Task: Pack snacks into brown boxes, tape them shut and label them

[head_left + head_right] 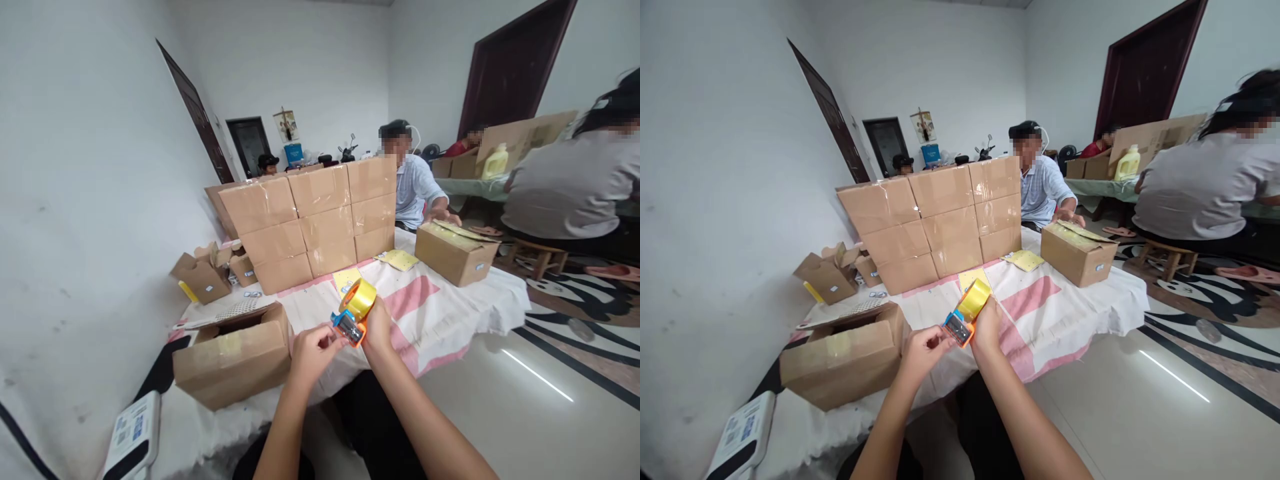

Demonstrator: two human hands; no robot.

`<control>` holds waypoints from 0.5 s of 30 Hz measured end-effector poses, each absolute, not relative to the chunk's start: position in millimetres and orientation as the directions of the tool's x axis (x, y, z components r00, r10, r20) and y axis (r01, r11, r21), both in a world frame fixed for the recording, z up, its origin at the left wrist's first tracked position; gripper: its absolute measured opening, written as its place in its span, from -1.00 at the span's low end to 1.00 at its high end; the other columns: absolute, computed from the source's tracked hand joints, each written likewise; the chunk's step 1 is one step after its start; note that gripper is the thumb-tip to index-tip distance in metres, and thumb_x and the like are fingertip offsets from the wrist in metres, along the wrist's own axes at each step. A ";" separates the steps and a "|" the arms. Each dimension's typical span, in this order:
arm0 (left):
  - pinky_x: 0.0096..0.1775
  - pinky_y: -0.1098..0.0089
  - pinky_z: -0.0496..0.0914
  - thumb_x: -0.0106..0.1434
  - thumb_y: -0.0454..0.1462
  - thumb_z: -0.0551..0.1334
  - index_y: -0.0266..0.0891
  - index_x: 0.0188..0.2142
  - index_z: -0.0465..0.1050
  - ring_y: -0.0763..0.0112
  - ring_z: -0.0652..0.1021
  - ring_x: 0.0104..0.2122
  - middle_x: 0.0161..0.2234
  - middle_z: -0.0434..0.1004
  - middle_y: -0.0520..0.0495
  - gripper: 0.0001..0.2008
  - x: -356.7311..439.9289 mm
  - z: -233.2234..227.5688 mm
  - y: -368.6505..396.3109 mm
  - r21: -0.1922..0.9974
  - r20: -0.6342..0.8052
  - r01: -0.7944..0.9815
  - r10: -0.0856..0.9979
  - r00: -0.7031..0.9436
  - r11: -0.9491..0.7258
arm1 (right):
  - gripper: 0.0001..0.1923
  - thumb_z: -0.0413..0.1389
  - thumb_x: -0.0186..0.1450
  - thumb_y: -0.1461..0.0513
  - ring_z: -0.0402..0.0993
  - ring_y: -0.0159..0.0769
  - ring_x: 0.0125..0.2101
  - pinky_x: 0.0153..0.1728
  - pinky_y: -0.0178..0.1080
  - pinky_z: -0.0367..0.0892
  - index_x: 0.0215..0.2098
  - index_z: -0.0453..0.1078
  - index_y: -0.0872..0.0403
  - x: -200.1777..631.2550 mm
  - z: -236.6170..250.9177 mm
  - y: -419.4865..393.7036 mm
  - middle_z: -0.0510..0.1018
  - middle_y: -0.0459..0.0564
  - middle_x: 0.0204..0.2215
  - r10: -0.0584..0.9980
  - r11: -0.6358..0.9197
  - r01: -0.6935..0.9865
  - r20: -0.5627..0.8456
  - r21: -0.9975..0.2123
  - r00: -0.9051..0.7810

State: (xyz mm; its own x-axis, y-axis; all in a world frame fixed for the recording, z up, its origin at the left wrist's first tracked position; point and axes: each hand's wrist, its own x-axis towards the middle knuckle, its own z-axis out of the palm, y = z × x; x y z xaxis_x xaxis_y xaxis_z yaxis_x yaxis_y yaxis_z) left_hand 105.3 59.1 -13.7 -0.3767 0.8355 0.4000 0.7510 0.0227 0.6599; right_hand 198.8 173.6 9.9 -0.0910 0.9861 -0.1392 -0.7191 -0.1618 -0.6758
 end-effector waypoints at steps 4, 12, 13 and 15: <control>-0.41 0.45 0.13 0.24 -0.10 0.25 -0.23 -0.58 0.37 0.50 0.31 -0.55 -0.61 0.31 0.10 -0.66 108.7 -10.6 52.3 0.616 0.431 0.787 0.824 -0.368 0.030 | -0.88 0.05 0.17 0.19 0.35 -0.38 -0.66 -0.60 -0.32 0.27 -0.49 0.30 0.06 197.5 6.8 169.1 0.43 -0.20 -0.64 0.982 -0.186 -0.714 -0.145 -0.675 -0.118; -0.41 0.41 0.13 0.28 -0.09 0.21 -0.21 -0.50 0.35 0.44 0.31 -0.51 -0.58 0.25 0.10 -0.70 110.3 -18.6 45.1 0.680 0.382 0.733 0.845 -0.376 0.019 | -0.79 0.01 0.22 0.12 0.39 -0.29 -0.65 -0.60 -0.26 0.31 -0.47 0.37 0.05 195.4 7.0 161.8 0.51 -0.11 -0.62 0.978 -0.205 -0.720 -0.107 -0.663 -0.180; -0.41 0.40 0.12 0.29 -0.09 0.20 -0.20 -0.47 0.37 0.43 0.31 -0.51 -0.58 0.24 0.11 -0.71 111.3 -20.1 45.0 0.685 0.380 0.728 0.841 -0.386 0.024 | -0.79 0.03 0.22 0.11 0.39 -0.29 -0.64 -0.60 -0.27 0.31 -0.46 0.37 0.05 196.4 7.3 162.0 0.50 -0.12 -0.62 0.982 -0.183 -0.710 -0.090 -0.680 -0.167; -0.41 0.39 0.11 0.29 -0.08 0.20 -0.20 -0.44 0.43 0.42 0.30 -0.51 -0.59 0.21 0.11 -0.72 113.5 -22.3 45.3 0.691 0.368 0.721 0.837 -0.404 0.044 | -0.80 0.05 0.22 0.11 0.39 -0.31 -0.63 -0.59 -0.28 0.28 -0.47 0.34 0.04 198.9 7.3 163.3 0.47 -0.15 -0.63 0.990 -0.132 -0.675 -0.058 -0.726 -0.131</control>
State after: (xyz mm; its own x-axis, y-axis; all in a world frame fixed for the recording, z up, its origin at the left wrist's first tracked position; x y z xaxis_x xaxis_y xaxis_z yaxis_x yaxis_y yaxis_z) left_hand 113.5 45.3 -22.3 -0.4040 0.8373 0.3683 0.7212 0.0439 0.6913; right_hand 198.9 163.3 7.3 -0.1310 0.9897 -0.0579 -0.6754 -0.1319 -0.7255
